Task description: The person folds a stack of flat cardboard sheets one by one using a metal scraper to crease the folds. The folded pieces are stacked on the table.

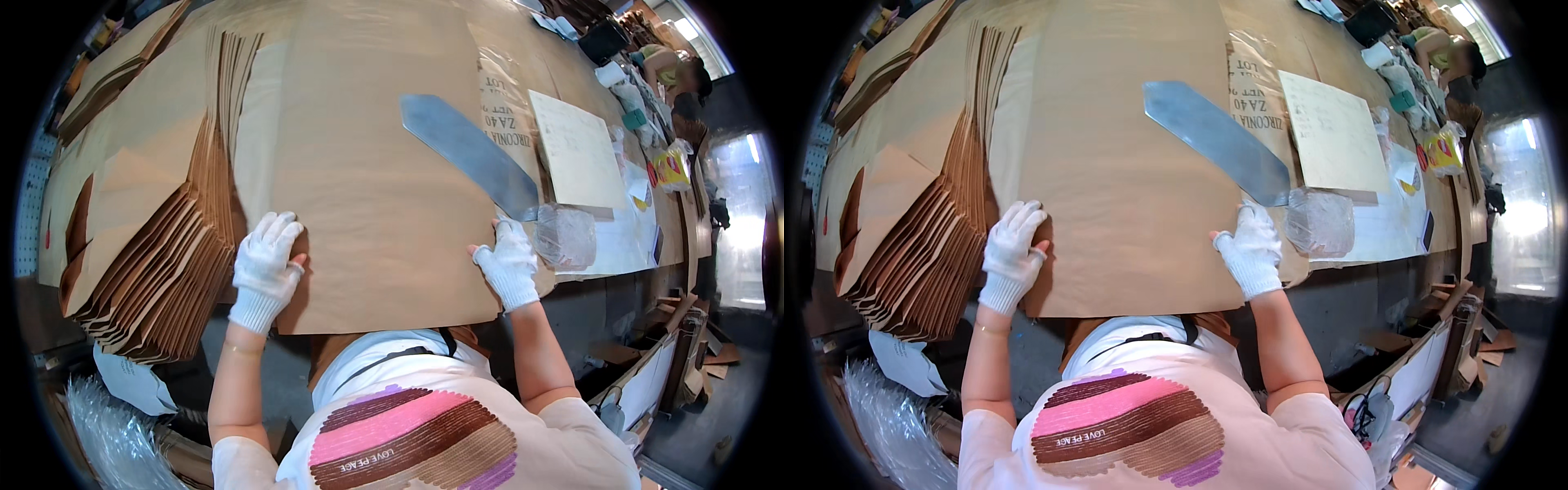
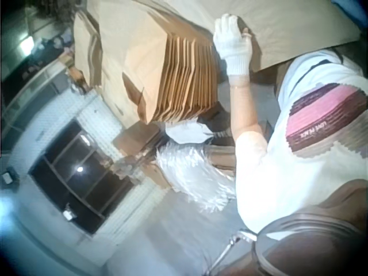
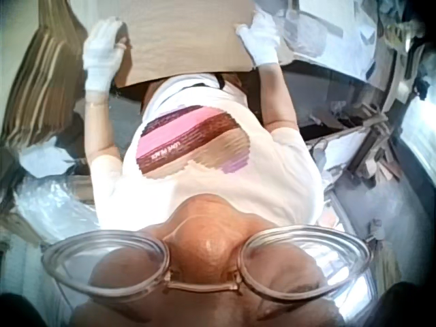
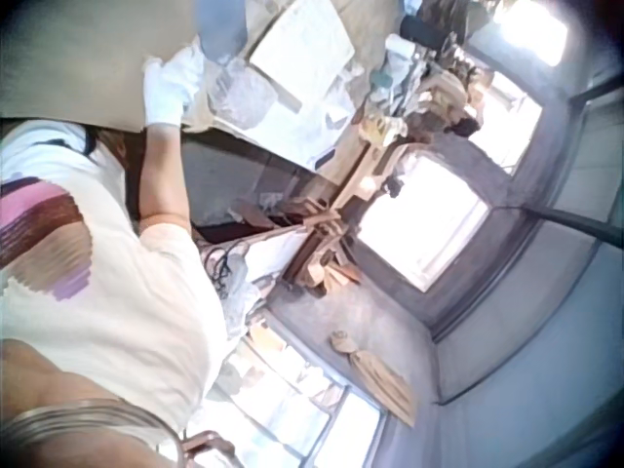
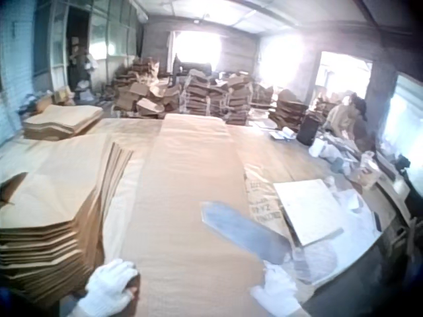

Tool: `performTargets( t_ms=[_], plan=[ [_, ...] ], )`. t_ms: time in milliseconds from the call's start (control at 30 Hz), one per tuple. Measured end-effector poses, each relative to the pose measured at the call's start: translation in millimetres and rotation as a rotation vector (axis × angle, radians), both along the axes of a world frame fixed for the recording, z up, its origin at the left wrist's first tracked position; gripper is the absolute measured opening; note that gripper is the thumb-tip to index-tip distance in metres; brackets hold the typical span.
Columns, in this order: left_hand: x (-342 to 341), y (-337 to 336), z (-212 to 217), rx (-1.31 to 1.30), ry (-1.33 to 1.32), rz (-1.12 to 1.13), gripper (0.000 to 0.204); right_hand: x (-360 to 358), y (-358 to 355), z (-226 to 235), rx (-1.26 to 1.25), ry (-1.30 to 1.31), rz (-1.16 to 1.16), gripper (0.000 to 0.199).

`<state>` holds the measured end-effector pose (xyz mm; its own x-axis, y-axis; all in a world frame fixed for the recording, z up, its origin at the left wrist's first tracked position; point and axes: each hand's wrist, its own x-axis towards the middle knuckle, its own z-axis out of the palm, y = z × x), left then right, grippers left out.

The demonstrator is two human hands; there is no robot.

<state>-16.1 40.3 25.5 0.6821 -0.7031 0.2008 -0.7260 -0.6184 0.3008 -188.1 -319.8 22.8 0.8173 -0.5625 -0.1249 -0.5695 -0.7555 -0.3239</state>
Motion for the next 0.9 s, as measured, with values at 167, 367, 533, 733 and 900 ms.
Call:
performTargets(
  t_ms=[167, 367, 533, 733, 900],
  plan=[
    [6.1, -12.7, -27.7, -0.037, -0.098, 0.041, 0.055, 4.3, -4.2, -4.4, 0.02, 0.005, -0.106, 0.055],
    [5.2, -9.3, -34.3, -0.058, -0.096, 0.045, 0.053, 12.6, -20.9, -11.0, 0.193, 0.105, -0.175, 0.04],
    [4.6, -14.6, -29.3, -0.074, -0.087, 0.038, 0.051, -2.3, -11.6, -22.9, 0.078, -0.132, -0.215, 0.033],
    [4.8, -8.9, -28.8, -0.141, -0.045, 0.033, 0.045, 10.4, -15.2, -3.3, 0.183, 0.009, -0.263, 0.026],
    [15.6, 8.8, -15.4, -0.151, 0.131, -0.031, 0.044, -13.9, -33.7, -29.7, 0.497, -0.541, 0.079, 0.024]
  ],
)
